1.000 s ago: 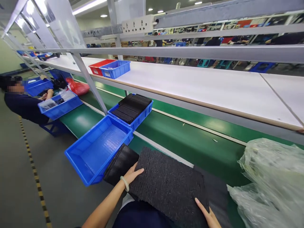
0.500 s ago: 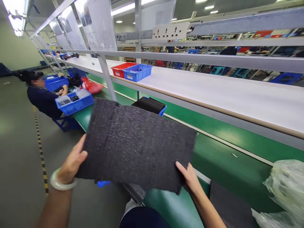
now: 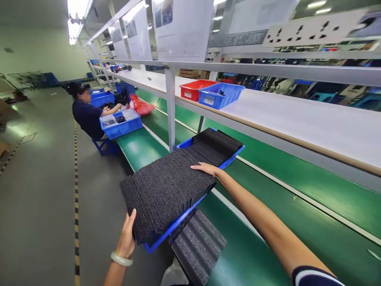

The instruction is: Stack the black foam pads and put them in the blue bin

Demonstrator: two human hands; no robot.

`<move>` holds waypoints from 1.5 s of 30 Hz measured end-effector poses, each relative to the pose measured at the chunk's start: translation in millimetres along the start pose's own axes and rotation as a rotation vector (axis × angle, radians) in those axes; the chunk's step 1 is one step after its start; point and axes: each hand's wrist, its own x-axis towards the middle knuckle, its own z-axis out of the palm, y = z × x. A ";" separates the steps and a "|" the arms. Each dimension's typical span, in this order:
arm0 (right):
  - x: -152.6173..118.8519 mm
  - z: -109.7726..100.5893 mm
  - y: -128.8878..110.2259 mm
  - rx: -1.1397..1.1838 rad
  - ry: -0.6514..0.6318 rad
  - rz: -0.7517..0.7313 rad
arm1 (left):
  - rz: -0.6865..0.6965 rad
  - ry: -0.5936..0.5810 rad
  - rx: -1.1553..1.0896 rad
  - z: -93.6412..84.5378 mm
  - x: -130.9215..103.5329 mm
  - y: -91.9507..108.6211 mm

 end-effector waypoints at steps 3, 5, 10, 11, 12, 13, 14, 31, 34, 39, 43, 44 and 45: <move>29.4 3.9 -10.4 -0.076 -0.085 0.088 | -0.089 0.013 -0.240 -5.6 15.6 -7.4; 44.6 9.3 -17.5 -0.107 -0.128 0.107 | -0.104 0.040 -0.249 -10.6 25.8 -9.7; 77.1 16.3 -7.7 -0.183 -0.141 0.085 | -0.084 0.052 -0.183 -14.8 45.0 -26.5; 82.3 15.8 -0.5 -0.221 -0.136 0.083 | -0.079 0.035 -0.132 -13.2 47.0 -33.1; 86.4 15.0 7.6 -0.264 -0.126 0.073 | -0.073 0.025 -0.058 -11.0 48.2 -40.4; 89.0 14.2 15.8 -0.312 -0.095 0.055 | -0.061 0.028 0.034 -8.9 48.9 -48.0; 89.5 13.4 24.0 -0.363 -0.038 0.028 | -0.044 0.050 0.136 -7.0 49.1 -55.5; -80.4 19.7 299.1 -0.531 0.275 0.372 | 1.200 -0.347 1.046 202.4 138.3 22.5; -68.5 47.2 305.7 -0.618 0.384 0.422 | 1.156 -0.524 1.300 263.3 167.2 17.5; -43.7 61.3 287.4 -0.789 0.377 0.303 | 1.142 -0.629 1.414 297.0 195.9 -0.5; -16.5 68.7 274.6 -1.125 0.026 -0.095 | 1.157 -0.671 1.436 281.3 202.0 -8.8; -8.9 73.2 274.0 -1.197 -0.055 -0.183 | 1.162 -0.677 1.437 273.9 201.9 -9.6; -1.2 78.9 274.5 -1.239 -0.110 -0.236 | 1.165 -0.683 1.439 265.6 201.5 -10.0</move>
